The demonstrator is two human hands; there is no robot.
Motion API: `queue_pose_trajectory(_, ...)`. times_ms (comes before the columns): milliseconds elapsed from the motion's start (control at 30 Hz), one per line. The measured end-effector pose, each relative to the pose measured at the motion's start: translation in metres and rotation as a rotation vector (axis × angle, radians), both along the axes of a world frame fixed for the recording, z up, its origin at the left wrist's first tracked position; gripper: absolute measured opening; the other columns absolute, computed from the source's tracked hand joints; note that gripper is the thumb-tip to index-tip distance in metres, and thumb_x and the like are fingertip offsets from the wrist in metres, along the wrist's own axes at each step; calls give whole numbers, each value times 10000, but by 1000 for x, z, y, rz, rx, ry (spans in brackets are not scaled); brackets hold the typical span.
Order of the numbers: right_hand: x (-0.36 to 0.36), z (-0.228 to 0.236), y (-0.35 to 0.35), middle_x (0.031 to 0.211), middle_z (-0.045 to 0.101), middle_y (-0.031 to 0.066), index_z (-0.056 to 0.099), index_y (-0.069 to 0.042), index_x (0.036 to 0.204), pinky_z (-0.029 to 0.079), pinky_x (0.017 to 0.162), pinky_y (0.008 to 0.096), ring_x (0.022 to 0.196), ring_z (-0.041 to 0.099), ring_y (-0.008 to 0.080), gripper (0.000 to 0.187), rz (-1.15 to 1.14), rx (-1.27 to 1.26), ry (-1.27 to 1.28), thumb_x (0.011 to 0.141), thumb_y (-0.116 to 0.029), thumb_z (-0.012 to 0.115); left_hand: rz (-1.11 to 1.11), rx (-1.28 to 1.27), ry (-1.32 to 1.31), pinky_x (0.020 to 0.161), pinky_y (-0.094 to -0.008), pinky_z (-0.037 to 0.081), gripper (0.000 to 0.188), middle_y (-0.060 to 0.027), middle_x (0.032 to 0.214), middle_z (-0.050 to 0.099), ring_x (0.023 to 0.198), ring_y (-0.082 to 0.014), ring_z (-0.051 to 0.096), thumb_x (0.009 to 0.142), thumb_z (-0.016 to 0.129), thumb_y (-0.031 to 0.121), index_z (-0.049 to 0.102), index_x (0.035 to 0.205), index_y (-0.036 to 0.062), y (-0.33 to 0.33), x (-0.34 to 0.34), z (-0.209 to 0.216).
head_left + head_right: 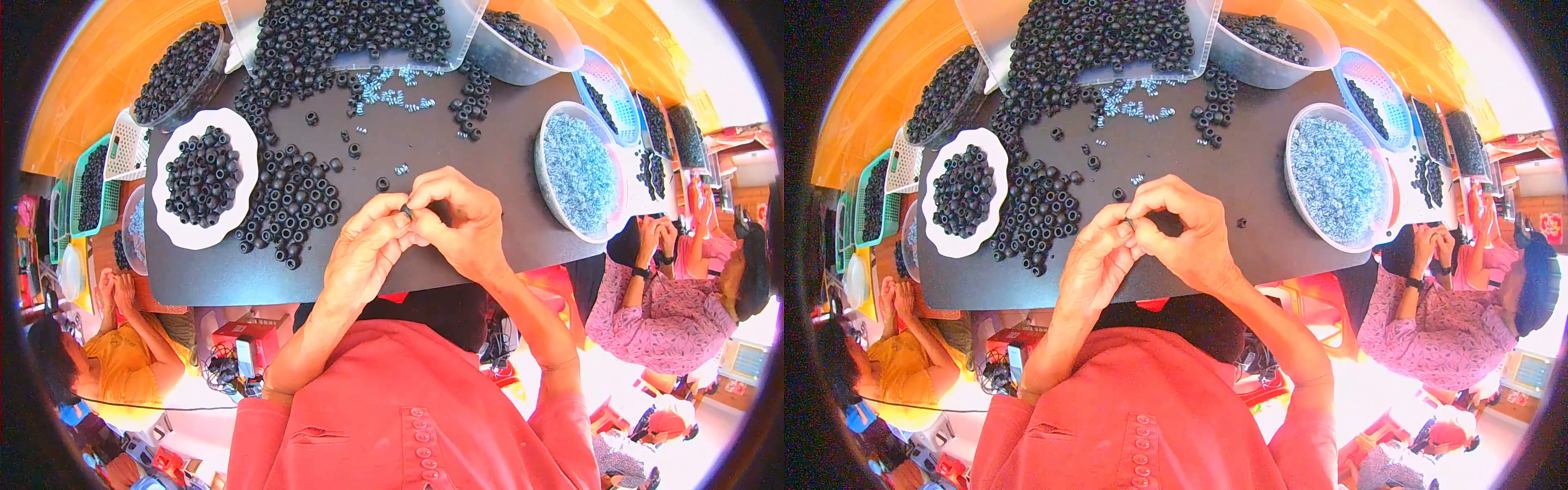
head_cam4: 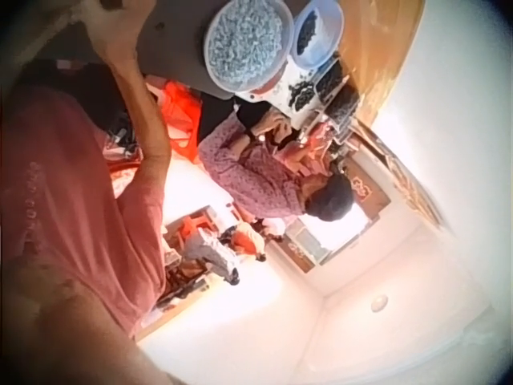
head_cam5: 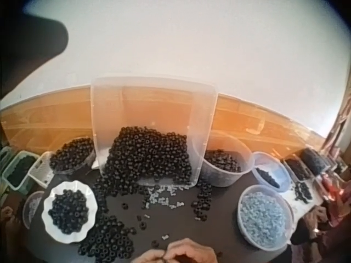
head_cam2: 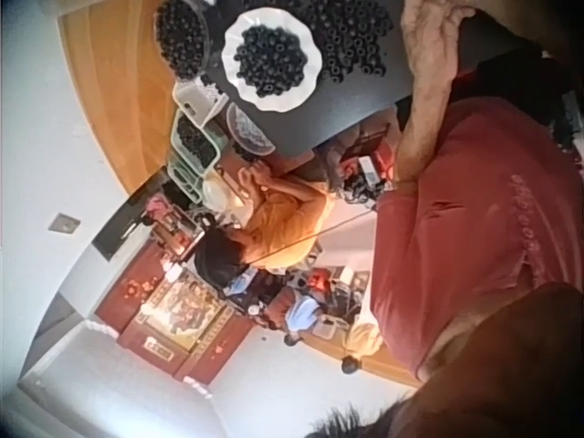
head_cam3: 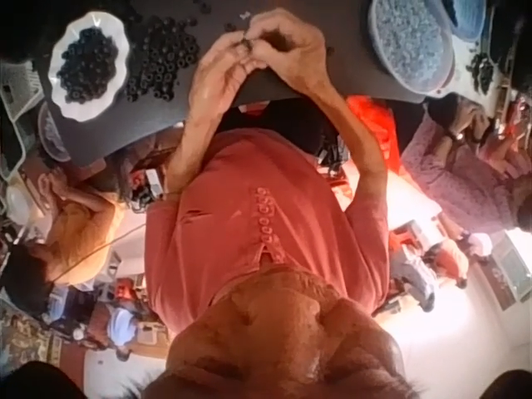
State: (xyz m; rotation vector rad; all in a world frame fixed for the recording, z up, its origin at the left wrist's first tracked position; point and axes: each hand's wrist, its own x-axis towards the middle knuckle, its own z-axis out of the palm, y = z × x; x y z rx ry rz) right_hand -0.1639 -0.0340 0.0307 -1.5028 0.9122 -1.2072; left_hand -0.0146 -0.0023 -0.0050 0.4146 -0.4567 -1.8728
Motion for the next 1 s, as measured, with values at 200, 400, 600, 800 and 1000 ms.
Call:
queue_pose_trajectory(200,2,-12,1,921,592,78,603,-3,865,477,688,253,779,581,125,154,-29,-106,-12,760,110,605,34,58,22,894,-346,478,191,-98,1036,613,964,-185,602,939,502,49,588,1096,-15,-2,-2,1)
queue_pose_trajectory(400,0,-3,-5,892,588,84,581,18,833,465,631,250,723,558,107,94,0,-152,122,796,104,569,-68,84,69,877,-371,499,198,-113,1021,623,966,-220,623,946,494,57,567,1116,-12,-7,5,7)
queue_pose_trajectory(600,31,20,-60,763,629,40,632,-2,893,475,631,251,677,580,93,82,17,-243,361,812,-6,619,-99,64,26,842,-371,518,210,-119,992,621,905,-230,646,953,504,79,539,1137,-17,-2,15,3)
queue_pose_trajectory(800,63,8,-112,792,641,144,651,-6,923,515,636,362,697,649,264,159,199,-435,823,782,-79,649,-52,92,26,848,-368,512,194,-107,917,630,903,-211,636,941,517,53,561,1112,-28,5,16,4)
queue_pose_trajectory(1000,71,4,-119,752,620,140,657,-32,840,501,615,422,656,620,306,138,143,-568,974,730,-116,653,-55,55,90,864,-386,506,213,-111,921,636,923,-215,639,942,513,49,553,1143,-10,4,14,2)
